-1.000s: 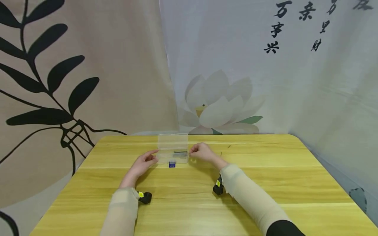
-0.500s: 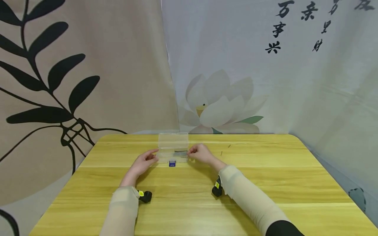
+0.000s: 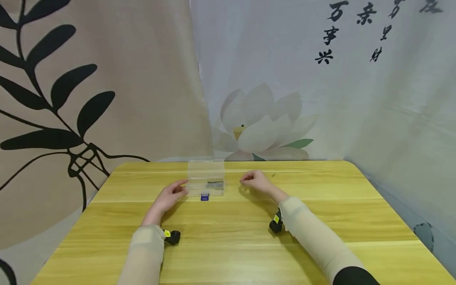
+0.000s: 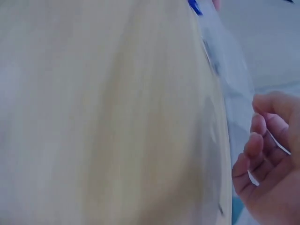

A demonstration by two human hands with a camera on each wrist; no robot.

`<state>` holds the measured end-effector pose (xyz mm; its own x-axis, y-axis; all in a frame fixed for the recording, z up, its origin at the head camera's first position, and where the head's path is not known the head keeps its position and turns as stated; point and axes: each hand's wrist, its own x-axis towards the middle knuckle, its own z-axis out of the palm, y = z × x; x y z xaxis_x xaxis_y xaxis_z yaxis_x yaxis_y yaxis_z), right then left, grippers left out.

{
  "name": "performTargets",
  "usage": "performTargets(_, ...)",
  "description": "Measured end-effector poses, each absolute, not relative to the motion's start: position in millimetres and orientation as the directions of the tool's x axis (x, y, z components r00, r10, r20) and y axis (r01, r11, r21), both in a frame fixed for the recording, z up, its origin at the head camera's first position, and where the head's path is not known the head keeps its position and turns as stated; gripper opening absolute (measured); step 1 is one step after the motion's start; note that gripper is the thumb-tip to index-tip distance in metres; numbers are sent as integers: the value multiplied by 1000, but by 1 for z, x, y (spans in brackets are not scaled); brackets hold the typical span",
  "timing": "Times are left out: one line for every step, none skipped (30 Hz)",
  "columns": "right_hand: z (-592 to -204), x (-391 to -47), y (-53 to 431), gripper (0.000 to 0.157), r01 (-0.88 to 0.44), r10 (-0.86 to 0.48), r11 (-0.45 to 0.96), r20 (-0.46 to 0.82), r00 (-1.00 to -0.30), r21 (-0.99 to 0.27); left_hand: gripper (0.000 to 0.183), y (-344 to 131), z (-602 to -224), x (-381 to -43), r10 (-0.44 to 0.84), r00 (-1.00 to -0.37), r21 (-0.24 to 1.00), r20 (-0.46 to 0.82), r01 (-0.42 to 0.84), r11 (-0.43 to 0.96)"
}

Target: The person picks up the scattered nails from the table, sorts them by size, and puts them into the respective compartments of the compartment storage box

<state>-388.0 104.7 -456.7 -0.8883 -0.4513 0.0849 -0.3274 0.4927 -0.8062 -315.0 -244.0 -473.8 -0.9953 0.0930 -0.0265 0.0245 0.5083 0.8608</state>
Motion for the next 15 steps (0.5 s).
performTargets(-455,-389,111,15,-315,-439,494,80,-895,-810,50,-245,-473,-315,94,-995,860,-25,26,510)
performTargets(-453,-389,116,16,-301,-425,499,73,-902,-813,50,-245,-473,-315,95,-995,860,-25,27,510)
performTargets(-452,-390,122,17,-288,-410,507,67,-910,-812,50,-246,-473,-315,96,-995,859,-24,28,511)
performTargets(-450,-391,127,18,-272,-394,515,57,-917,-813,50,-246,-472,-315,97,-995,858,-22,31,513)
performTargets(-449,-391,132,19,-261,-382,517,53,-923,-816,50,-247,-472,-315,99,-995,857,-22,32,514)
performTargets(-448,-393,137,21,-248,-366,521,48,-929,-817,50,-247,-472,-315,100,-995,856,-21,34,516)
performTargets(-448,-394,141,22,-236,-350,524,46,-936,-818,50,-247,-471,-315,102,-995,856,-19,37,516)
performTargets(-448,-395,146,22,-231,-336,531,48,-940,-815,50,-247,-471,-315,104,-994,854,-16,41,518)
performTargets(-449,-396,150,23,-231,-327,533,53,-943,-814,50,-247,-471,-315,105,-994,855,-14,43,516)
performTargets(-449,-397,154,23,-230,-318,535,59,-946,-813,50,-247,-471,-315,105,-994,855,-13,43,516)
performTargets(-451,-398,158,23,-228,-310,538,61,-949,-811,50,-247,-471,-315,105,-994,855,-14,42,517)
performTargets(-453,-399,162,23,-217,-299,541,55,-953,-813,50,-246,-471,-314,103,-995,856,-16,39,516)
performTargets(-454,-399,166,23,-210,-291,546,51,-955,-811,50,-246,-470,-314,101,-995,858,-20,35,513)
performTargets(-456,-399,169,23,-201,-283,548,45,-958,-812,50,-245,-470,-314,99,-995,859,-24,30,512)
performTargets(-457,-399,172,23,-188,-273,548,39,-961,-815,50,-244,-470,-314,98,-995,863,-29,25,505)
